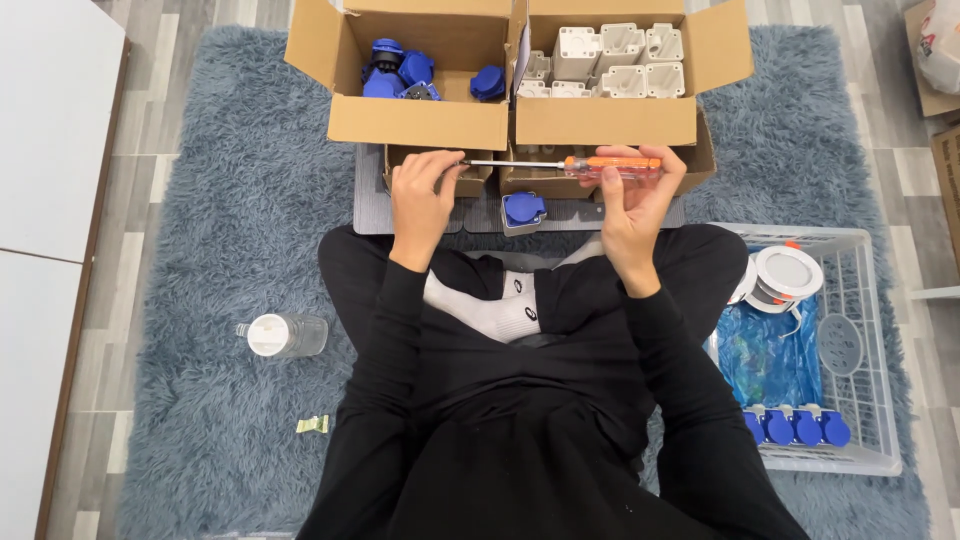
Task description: The person sits on a rug and assembles a small electrical component by screwing a blue cover onto a white box using a screwdriver. They then attach a white cylindrical part to the assembly and place the finished unit into a plastic basket.
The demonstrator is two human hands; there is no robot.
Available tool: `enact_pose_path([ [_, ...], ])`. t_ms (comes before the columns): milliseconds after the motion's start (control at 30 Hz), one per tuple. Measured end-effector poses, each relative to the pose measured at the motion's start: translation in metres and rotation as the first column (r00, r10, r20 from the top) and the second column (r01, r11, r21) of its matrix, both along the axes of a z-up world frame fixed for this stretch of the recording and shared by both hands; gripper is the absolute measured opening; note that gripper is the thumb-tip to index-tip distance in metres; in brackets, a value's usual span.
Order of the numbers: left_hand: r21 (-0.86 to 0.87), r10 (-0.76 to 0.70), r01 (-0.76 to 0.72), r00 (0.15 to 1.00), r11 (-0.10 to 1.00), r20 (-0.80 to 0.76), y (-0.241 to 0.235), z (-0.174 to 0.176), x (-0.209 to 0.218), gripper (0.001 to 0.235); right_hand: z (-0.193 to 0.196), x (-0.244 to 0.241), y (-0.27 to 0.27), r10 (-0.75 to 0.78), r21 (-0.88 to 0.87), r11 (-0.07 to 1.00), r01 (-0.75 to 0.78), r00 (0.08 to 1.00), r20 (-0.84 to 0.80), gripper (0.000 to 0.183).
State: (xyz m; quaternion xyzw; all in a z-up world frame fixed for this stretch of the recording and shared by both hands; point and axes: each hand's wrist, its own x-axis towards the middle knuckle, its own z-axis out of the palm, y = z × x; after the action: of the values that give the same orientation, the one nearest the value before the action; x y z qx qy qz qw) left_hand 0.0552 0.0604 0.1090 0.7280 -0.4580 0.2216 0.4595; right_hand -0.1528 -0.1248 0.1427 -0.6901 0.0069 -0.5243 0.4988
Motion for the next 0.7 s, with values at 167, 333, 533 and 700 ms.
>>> enact_pose_path([
  [167, -0.007, 0.024, -0.024, 1.0, 1.0, -0.017, -0.003, 0.003, 0.01, 0.006, -0.002, 0.002, -0.004, -0.015, -0.005, 1.0, 0.015, 1.0, 0.011, 0.035],
  [333, -0.008, 0.062, -0.062, 0.997, 0.998, 0.036, -0.01, -0.002, 0.022, 0.003, -0.001, 0.003, -0.006, -0.023, -0.002, 1.0, 0.023, 0.999, 0.025, 0.035],
  [533, -0.012, 0.008, -0.009, 0.998, 1.0, -0.066, -0.009, 0.004, 0.007, 0.004, -0.001, -0.002, -0.003, -0.031, 0.007, 1.0, 0.031, 0.999, 0.039, 0.036],
  [700, -0.036, -0.011, 0.014, 0.997, 0.999, 0.072, -0.008, -0.002, 0.002, 0.008, -0.001, -0.01, -0.004, -0.035, 0.009, 0.999, 0.035, 0.999, 0.038, 0.038],
])
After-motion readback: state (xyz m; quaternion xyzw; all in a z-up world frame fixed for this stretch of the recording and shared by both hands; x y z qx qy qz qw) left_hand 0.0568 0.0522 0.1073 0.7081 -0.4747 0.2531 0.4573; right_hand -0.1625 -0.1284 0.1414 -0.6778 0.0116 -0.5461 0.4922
